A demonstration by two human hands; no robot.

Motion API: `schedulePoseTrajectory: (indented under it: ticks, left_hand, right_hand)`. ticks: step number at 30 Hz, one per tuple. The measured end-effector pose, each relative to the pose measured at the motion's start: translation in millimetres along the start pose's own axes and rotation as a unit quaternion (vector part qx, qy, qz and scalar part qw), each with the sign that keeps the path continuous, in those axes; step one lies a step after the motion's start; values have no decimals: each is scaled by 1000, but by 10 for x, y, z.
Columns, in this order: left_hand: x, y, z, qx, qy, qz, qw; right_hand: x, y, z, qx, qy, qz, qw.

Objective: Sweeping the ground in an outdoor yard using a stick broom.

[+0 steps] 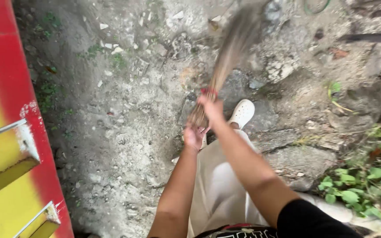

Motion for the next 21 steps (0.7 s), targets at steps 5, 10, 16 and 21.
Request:
schedulePoseTrajectory:
  ticks: [5, 10, 16, 21]
  left_hand:
    - [-35, 125, 615, 9, -57, 33, 998]
    - [-79, 320, 1138, 71, -31, -22, 997]
    - [309, 558, 1299, 65, -72, -1, 995]
    - [880, 979, 1354, 36, -91, 19, 995]
  right_hand:
    - [235, -483, -508, 25, -89, 46, 995]
    - [972, -1205, -1057, 44, -147, 196, 968]
    - [281, -1136, -682, -45, 97, -34, 994]
    - [231, -1619, 131, 50, -78, 21, 995]
Point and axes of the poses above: each hand's wrist, its own x-axis towards the middle knuckle, its own z-axis out of the palm, y = z × x, the point moved 3 cm from there along x, towards the middle knuckle, and after that the axes turned 10 degrees about x, right-handed, at the moved point
